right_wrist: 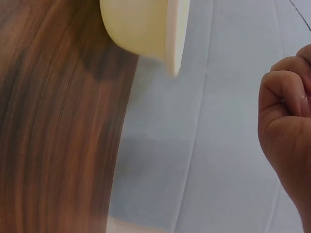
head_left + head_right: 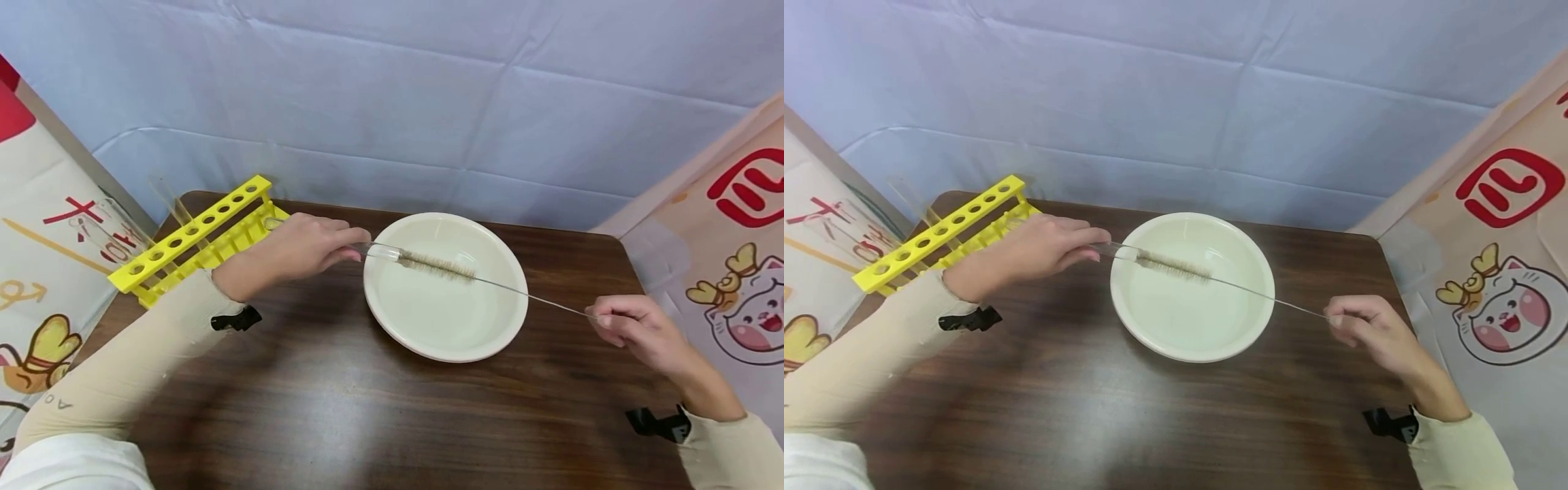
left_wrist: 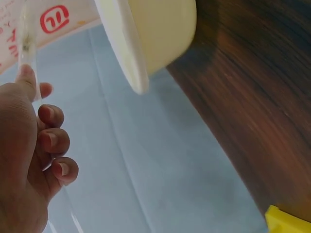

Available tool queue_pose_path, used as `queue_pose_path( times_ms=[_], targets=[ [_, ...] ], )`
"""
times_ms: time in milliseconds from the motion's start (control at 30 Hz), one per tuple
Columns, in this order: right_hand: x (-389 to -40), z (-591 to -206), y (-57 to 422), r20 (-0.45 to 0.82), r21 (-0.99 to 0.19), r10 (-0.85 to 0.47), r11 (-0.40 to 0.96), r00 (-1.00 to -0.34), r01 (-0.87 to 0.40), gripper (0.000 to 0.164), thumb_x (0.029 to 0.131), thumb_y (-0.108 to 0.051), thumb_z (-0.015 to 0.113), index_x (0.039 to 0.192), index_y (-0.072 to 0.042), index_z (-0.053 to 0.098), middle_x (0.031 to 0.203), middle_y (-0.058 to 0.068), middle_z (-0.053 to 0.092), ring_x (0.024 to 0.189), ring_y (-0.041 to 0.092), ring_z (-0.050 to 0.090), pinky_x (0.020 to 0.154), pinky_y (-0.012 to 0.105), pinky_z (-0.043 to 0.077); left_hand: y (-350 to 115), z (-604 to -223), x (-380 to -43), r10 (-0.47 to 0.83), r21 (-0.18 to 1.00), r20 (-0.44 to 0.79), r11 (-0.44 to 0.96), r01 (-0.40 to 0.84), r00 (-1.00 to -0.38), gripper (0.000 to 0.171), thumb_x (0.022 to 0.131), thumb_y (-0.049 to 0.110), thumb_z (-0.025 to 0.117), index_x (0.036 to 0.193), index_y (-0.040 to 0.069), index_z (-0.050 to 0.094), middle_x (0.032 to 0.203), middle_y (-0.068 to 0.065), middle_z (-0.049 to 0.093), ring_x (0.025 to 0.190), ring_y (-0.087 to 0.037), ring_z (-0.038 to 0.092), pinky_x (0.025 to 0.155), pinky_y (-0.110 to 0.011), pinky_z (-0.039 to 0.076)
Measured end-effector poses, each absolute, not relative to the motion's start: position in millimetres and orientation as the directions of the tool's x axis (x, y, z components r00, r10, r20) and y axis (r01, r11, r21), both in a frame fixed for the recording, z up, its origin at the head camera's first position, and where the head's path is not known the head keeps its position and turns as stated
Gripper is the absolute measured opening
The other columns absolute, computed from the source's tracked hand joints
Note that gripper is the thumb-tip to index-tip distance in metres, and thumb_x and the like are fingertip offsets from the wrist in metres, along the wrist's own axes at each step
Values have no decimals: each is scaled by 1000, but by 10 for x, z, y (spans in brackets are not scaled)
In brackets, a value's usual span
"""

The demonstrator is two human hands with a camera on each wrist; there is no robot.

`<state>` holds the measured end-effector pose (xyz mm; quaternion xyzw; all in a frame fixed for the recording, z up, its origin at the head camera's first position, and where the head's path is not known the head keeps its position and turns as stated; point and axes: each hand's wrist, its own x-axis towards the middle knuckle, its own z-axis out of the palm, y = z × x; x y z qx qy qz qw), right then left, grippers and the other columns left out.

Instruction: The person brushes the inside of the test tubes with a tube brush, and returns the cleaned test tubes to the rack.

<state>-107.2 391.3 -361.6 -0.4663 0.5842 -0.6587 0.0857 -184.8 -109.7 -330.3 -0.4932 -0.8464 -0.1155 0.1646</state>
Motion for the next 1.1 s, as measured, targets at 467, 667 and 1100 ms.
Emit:
queue_pose_path(
  times_ms=[467, 667, 1100],
  targets=[
    [-989, -3822, 4155, 213, -882, -634, 203, -744, -425, 42, 90, 29, 34, 84, -8, 54, 61, 6, 37, 48, 21, 33, 43, 29, 28, -1224, -3251, -1870, 705, 219, 383, 558, 800, -596, 28, 102, 27, 64, 125, 12, 62, 92, 0, 65, 68, -12, 55, 61, -31, 47],
    [-1003, -3872, 4101, 166, -844, -631, 306, -758, -439, 40, 93, 24, 40, 83, -12, 55, 60, 6, 40, 48, 21, 39, 44, 31, 32, -1363, -3136, -1819, 605, 398, 430, 539, 742, -670, 23, 102, 12, 63, 124, 8, 59, 82, 1, 57, 66, -12, 47, 63, -31, 42],
    [-989, -3925, 4074, 87, -869, -606, 342, -791, -358, 36, 97, 20, 40, 85, -10, 55, 62, 10, 42, 51, 22, 40, 41, 35, 30, -1921, -2795, -1632, 350, 559, 620, 431, 708, -702, 24, 105, 8, 56, 121, -10, 53, 92, -6, 72, 83, -7, 68, 70, -18, 48]
  ],
)
